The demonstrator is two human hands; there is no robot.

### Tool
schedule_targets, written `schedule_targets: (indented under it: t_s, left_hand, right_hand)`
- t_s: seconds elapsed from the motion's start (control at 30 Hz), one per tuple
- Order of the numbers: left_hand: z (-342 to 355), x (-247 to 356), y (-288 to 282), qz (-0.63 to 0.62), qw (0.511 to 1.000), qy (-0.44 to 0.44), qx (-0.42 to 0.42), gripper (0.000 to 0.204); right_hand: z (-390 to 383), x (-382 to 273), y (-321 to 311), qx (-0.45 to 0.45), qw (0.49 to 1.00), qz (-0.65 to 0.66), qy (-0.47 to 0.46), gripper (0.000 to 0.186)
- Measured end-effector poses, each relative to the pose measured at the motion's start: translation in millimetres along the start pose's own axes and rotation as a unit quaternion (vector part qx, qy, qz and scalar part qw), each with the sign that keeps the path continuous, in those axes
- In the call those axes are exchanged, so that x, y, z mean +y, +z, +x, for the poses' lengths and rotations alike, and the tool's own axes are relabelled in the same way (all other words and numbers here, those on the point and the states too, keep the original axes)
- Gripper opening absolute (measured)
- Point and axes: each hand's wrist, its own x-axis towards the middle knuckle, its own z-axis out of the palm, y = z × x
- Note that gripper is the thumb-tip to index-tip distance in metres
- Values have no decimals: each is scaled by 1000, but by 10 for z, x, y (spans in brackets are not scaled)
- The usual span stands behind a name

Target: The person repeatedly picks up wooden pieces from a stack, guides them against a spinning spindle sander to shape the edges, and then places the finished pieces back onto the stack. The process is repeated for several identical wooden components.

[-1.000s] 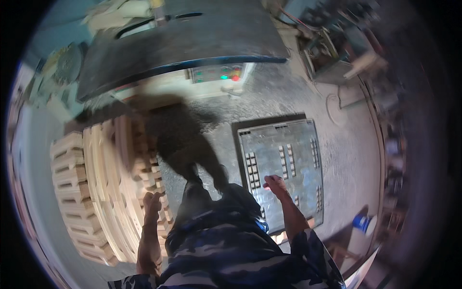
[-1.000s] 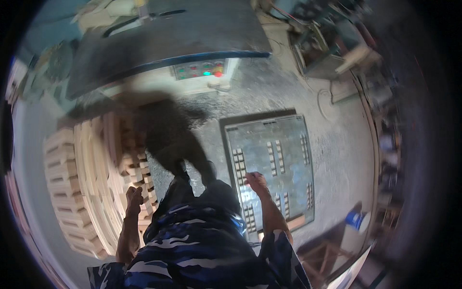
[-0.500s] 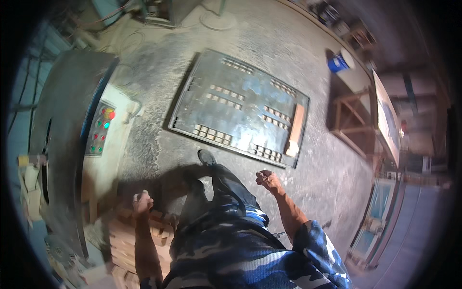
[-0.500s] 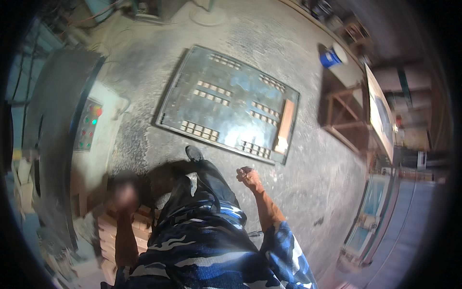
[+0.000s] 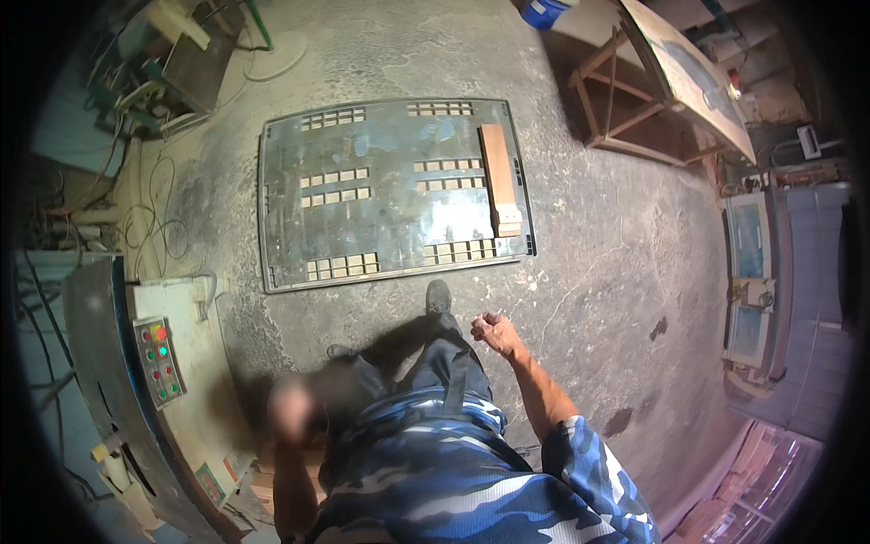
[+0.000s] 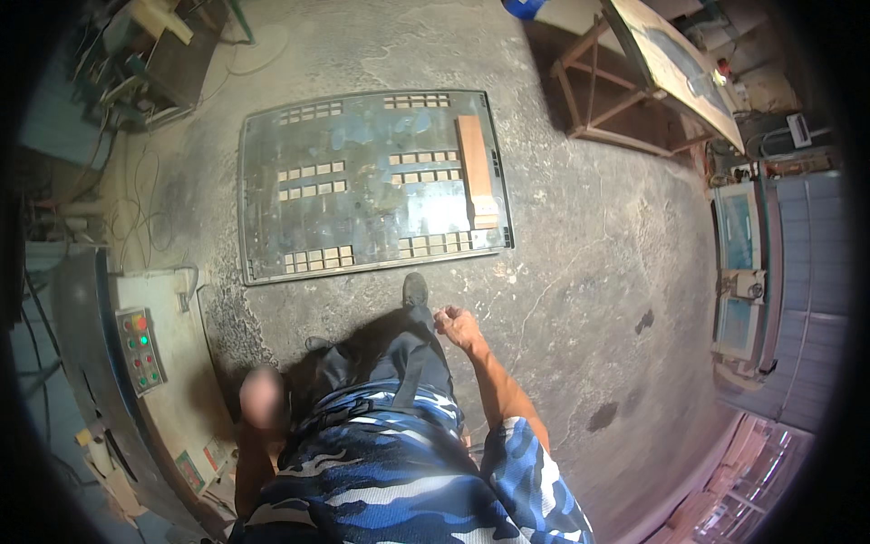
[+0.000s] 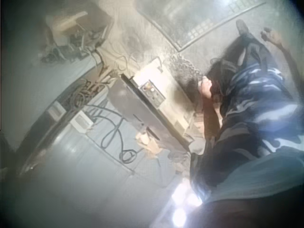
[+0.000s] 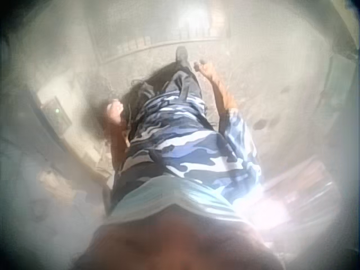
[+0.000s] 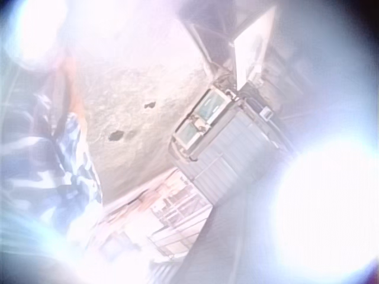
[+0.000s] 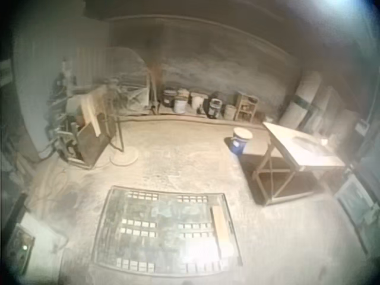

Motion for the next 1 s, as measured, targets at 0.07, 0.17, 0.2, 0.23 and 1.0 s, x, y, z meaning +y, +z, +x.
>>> schedule_targets:
  t_s: [0.07, 0.17, 0.2, 0.23, 1.0]
  left_hand:
    - [87, 8, 364, 110, 991, 67, -27, 4]
    - [152, 0, 761, 153, 985, 40, -75, 8]
    - [334, 63, 717, 153, 980, 78, -103, 10]
    - [496, 136, 678, 21, 995, -1, -94, 12]
    - [2010, 1150, 1629, -226, 891, -308, -244, 24]
  right_hand:
    - [192, -4, -368, 7, 1000, 14, 1, 29]
    - [475, 19, -877, 60, 998, 8, -5, 30]
    - [495, -42, -1034, 51, 998, 38, -23, 31]
    - [544, -79, -1157, 43, 996, 70, -41, 33]
    - [1420, 212, -2705, 82, 991, -99, 20, 36]
